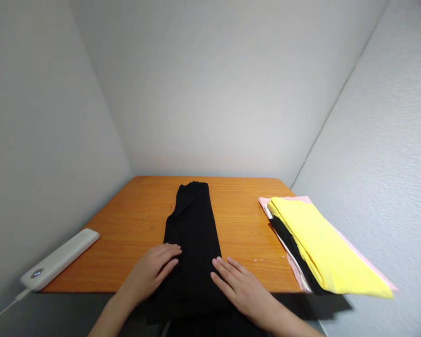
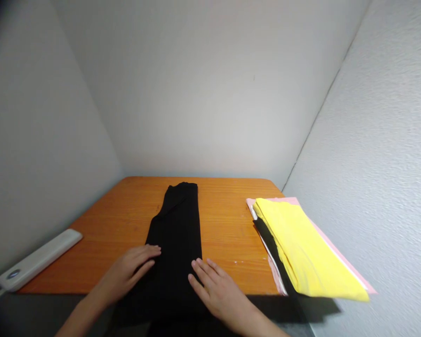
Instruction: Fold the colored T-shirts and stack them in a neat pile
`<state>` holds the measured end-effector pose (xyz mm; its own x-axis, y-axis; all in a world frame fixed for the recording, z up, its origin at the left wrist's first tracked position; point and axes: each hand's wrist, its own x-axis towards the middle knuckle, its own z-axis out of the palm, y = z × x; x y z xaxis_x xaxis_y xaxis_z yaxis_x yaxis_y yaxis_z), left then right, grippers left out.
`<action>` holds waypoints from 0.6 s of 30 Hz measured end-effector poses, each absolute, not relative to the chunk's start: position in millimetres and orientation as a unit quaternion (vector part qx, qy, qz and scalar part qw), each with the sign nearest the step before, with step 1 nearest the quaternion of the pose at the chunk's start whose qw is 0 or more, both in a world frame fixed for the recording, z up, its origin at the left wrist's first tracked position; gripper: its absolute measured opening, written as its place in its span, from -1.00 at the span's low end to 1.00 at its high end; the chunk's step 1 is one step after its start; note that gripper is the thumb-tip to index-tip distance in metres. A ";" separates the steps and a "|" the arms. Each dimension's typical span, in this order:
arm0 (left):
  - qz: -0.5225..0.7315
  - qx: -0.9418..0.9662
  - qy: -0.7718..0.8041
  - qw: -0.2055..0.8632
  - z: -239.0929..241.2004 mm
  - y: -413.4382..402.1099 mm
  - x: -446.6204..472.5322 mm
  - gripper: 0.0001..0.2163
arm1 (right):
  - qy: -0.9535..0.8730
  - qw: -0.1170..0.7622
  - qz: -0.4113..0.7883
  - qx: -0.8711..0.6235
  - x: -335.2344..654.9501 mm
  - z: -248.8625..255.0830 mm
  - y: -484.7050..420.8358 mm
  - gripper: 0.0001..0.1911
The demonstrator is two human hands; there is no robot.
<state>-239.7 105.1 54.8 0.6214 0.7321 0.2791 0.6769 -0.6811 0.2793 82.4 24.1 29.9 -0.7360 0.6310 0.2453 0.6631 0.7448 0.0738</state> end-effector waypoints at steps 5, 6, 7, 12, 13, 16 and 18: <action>0.153 0.920 0.362 0.012 30.1 45.7 -261.1 -0.15 | -0.931 0.096 -0.041 -0.349 84.1 23.5 25.2 -0.22; 0.140 0.920 0.366 0.004 26.4 39.9 -262.8 -0.07 | -0.931 0.090 -0.027 -0.354 84.5 22.9 24.8 -0.18; 0.132 0.919 0.372 -0.007 23.0 36.1 -264.2 -0.07 | -0.929 0.083 -0.016 -0.360 84.7 22.7 24.2 -0.13; 0.177 0.915 0.358 -0.054 6.7 33.1 -270.2 -0.24 | -0.925 0.078 0.007 -0.371 84.7 31.4 17.5 -0.07; 0.201 0.915 0.348 -0.045 4.0 32.9 -270.5 -0.26 | -0.925 0.091 0.007 -0.368 85.4 34.2 15.7 -0.11; 0.291 0.887 0.354 0.049 0.7 27.6 -265.7 -0.48 | -0.920 0.160 0.032 -0.356 91.0 36.8 9.4 -0.30; 0.335 0.846 0.393 0.128 3.9 20.4 -258.5 -0.66 | -0.902 0.225 0.077 -0.361 97.5 30.9 4.2 -0.47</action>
